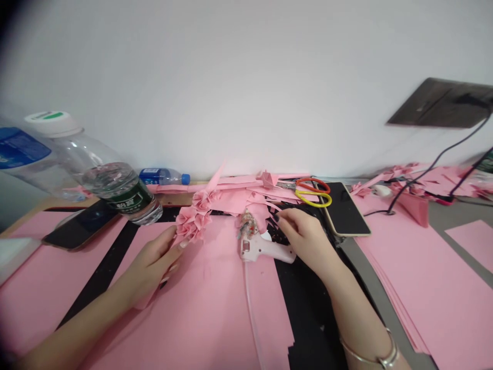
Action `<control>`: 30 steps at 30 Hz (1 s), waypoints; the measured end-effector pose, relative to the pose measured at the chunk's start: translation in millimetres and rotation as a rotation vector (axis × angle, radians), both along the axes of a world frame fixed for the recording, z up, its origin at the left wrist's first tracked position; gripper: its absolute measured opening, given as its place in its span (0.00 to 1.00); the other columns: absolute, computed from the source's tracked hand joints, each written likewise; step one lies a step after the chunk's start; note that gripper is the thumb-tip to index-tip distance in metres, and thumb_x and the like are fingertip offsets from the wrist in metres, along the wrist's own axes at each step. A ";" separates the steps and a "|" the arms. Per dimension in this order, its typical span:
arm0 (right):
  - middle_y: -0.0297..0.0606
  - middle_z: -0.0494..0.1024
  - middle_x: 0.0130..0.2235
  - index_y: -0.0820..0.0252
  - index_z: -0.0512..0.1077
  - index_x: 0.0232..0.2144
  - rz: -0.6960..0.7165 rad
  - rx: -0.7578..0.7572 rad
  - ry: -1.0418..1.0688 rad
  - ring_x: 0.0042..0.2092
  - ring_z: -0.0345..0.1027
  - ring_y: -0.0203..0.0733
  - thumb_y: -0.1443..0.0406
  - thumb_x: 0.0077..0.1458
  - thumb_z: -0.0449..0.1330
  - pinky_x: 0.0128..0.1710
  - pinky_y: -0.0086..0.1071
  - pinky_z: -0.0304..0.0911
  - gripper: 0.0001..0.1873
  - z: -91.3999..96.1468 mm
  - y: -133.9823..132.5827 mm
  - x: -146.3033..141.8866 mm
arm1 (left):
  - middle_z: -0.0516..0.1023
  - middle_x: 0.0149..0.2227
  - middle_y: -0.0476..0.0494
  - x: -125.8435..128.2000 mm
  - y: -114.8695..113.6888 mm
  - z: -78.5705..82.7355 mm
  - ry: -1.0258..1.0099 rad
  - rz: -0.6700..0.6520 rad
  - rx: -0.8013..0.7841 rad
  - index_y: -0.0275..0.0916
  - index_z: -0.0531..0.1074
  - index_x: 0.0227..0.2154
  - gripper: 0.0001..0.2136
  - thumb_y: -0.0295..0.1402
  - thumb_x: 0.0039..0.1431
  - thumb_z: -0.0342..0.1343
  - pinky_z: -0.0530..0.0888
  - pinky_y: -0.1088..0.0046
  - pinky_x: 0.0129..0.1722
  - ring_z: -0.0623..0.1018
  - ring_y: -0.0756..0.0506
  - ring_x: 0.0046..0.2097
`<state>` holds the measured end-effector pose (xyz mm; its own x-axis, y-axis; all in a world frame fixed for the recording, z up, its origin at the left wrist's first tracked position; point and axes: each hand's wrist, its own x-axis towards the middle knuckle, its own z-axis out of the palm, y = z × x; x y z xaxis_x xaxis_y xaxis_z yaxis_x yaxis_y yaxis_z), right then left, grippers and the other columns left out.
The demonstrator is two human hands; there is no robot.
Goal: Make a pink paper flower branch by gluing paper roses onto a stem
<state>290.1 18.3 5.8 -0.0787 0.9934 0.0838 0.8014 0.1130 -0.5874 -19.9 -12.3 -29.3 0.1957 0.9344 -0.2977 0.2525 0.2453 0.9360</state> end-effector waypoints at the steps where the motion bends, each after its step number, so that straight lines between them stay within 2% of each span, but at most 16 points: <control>1: 0.41 0.80 0.33 0.61 0.77 0.38 -0.046 0.002 -0.036 0.33 0.72 0.43 0.61 0.62 0.51 0.33 0.34 0.65 0.15 -2.9 4.7 0.1 | 0.50 0.22 0.58 0.5 0.0 0.2 0.000 -0.002 -0.002 0.44 0.56 0.32 0.13 0.47 0.66 0.47 0.51 0.78 0.17 0.51 0.52 0.22; 5: 0.43 0.83 0.39 0.60 0.79 0.36 -0.024 -0.048 -0.087 0.41 0.76 0.47 0.72 0.56 0.53 0.41 0.36 0.68 0.15 -10.5 25.8 -6.9 | 0.49 0.22 0.58 1.3 0.3 0.9 0.000 0.003 -0.017 0.44 0.57 0.33 0.13 0.47 0.65 0.48 0.51 0.79 0.17 0.51 0.52 0.22; 8: 0.41 0.84 0.38 0.61 0.80 0.35 0.008 -0.086 -0.047 0.39 0.77 0.45 0.75 0.53 0.52 0.38 0.33 0.69 0.17 -6.5 39.7 -13.0 | 0.51 0.22 0.58 1.1 0.4 0.8 0.014 -0.001 -0.005 0.44 0.58 0.33 0.14 0.48 0.65 0.48 0.52 0.79 0.17 0.52 0.52 0.22; 12: 0.37 0.84 0.36 0.62 0.81 0.38 0.052 -0.124 0.013 0.35 0.77 0.41 0.74 0.54 0.51 0.34 0.31 0.70 0.19 5.0 52.4 -14.6 | 0.51 0.22 0.58 0.9 -0.2 0.7 0.031 0.007 0.007 0.44 0.58 0.33 0.14 0.49 0.65 0.48 0.52 0.79 0.17 0.53 0.52 0.22; 19: 0.37 0.84 0.44 0.57 0.82 0.38 0.163 -0.123 0.024 0.44 0.77 0.43 0.74 0.54 0.53 0.43 0.33 0.70 0.19 18.9 65.7 -14.3 | 0.49 0.22 0.59 2.9 0.6 1.8 0.032 0.031 -0.001 0.44 0.58 0.34 0.14 0.49 0.64 0.49 0.52 0.80 0.17 0.52 0.53 0.21; 22: 0.36 0.83 0.45 0.55 0.81 0.43 0.190 -0.114 0.040 0.42 0.76 0.41 0.74 0.54 0.52 0.40 0.31 0.69 0.22 24.1 68.8 -16.7 | 0.47 0.22 0.59 3.5 1.1 2.1 -0.009 0.047 -0.025 0.44 0.58 0.35 0.14 0.48 0.64 0.49 0.50 0.79 0.17 0.50 0.53 0.21; 24: 0.36 0.83 0.42 0.55 0.79 0.46 0.196 -0.111 0.027 0.38 0.75 0.40 0.73 0.56 0.51 0.34 0.30 0.67 0.22 27.7 70.5 -17.9 | 0.47 0.22 0.60 3.1 0.9 1.6 -0.034 0.053 -0.029 0.44 0.59 0.36 0.13 0.48 0.64 0.49 0.49 0.79 0.17 0.50 0.53 0.21; 27: 0.38 0.82 0.37 0.59 0.78 0.43 0.173 -0.064 -0.148 0.34 0.74 0.40 0.72 0.57 0.52 0.31 0.30 0.64 0.18 30.2 72.8 -17.0 | 0.48 0.21 0.60 1.8 0.3 0.0 -0.048 0.061 -0.013 0.45 0.58 0.34 0.14 0.49 0.64 0.50 0.50 0.80 0.18 0.50 0.53 0.21; 30: 0.42 0.82 0.38 0.61 0.77 0.38 0.199 0.003 -0.404 0.38 0.74 0.46 0.72 0.52 0.58 0.33 0.32 0.63 0.11 25.8 73.4 -14.2 | 0.49 0.21 0.59 1.2 -0.1 -0.8 -0.043 0.064 -0.007 0.45 0.56 0.32 0.15 0.49 0.64 0.50 0.51 0.80 0.17 0.51 0.53 0.22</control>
<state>275.8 91.7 31.6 -0.2951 0.9554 0.0098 0.9289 0.2893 -0.2314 -18.7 -12.4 -30.1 0.1487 0.9432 -0.2972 0.1955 0.2666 0.9438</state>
